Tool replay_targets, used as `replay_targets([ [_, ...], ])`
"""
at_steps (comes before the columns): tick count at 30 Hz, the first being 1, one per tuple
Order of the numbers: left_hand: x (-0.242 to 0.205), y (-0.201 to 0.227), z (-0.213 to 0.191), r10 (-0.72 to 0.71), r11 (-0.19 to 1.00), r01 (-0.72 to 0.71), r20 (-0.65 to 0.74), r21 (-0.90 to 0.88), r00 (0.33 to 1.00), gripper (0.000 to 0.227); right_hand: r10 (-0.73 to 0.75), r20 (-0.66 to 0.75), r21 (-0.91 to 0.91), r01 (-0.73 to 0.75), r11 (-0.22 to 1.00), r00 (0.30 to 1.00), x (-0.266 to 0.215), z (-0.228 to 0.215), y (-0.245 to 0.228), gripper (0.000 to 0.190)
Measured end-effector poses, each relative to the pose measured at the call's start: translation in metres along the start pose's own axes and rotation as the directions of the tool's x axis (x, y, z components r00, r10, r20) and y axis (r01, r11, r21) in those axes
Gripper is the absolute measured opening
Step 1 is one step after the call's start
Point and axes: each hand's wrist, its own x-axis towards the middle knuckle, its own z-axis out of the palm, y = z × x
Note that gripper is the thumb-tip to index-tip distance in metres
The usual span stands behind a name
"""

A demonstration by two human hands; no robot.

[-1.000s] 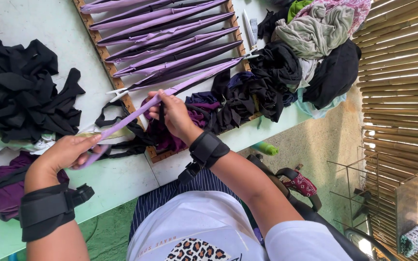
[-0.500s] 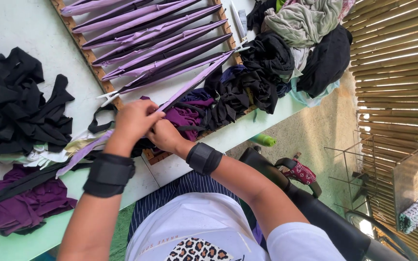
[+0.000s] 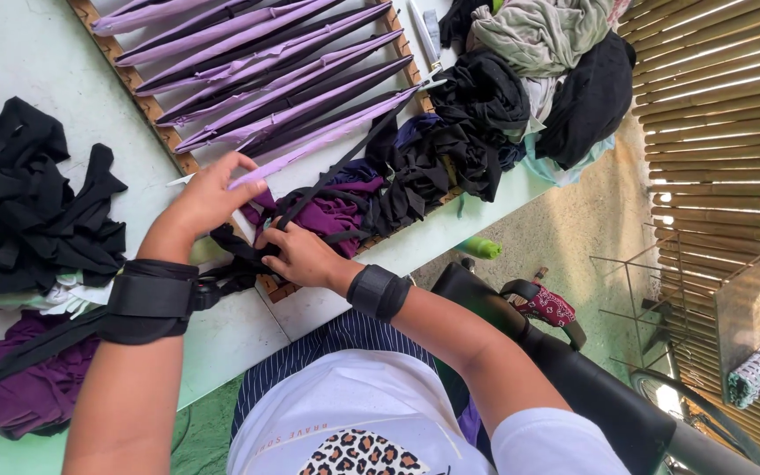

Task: The person prepares fabric strips for weaving by straightening and clipping them to a rack, then cutting them to size with scissors.

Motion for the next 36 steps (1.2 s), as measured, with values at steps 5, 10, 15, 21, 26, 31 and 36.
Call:
replay_targets([
  [5,-0.004,-0.038,-0.004,-0.227,0.96,0.199,0.132,0.196,0.965,0.025,-0.282,0.001,-0.245,0.274,0.93,0.959,0.011,0.0,-0.027,0.023],
  [10,-0.007,-0.06,-0.001,-0.148,0.969,0.127,0.089,0.211,0.985,0.025,-0.262,0.228,-0.423,0.338,0.841,0.938,0.032,0.009,-0.046,0.024],
  [15,-0.027,0.003,-0.01,-0.156,0.951,0.126,0.086,0.281,0.984,0.031,-0.156,0.388,-0.52,0.356,0.776,0.909,0.042,0.021,-0.036,0.025],
  [21,-0.013,-0.107,0.017,0.189,0.939,-0.176,-0.015,0.297,0.982,0.018,-0.139,0.376,-0.538,0.338,0.772,0.916,0.037,0.019,-0.034,0.028],
  [26,-0.028,-0.012,0.005,-0.129,0.985,0.131,-0.024,0.116,0.991,0.026,-0.121,0.409,-0.541,0.347,0.766,0.904,0.042,0.02,-0.039,0.032],
  [31,-0.028,-0.048,0.014,-0.029,0.963,0.026,0.006,0.268,1.0,0.023,-0.174,0.364,-0.533,0.358,0.766,0.915,0.044,0.028,-0.028,0.032],
  [36,-0.025,-0.068,0.023,-0.032,0.948,0.043,-0.039,0.315,0.999,0.031,-0.018,0.445,-0.565,0.296,0.77,0.895,0.047,0.031,-0.028,0.031],
])
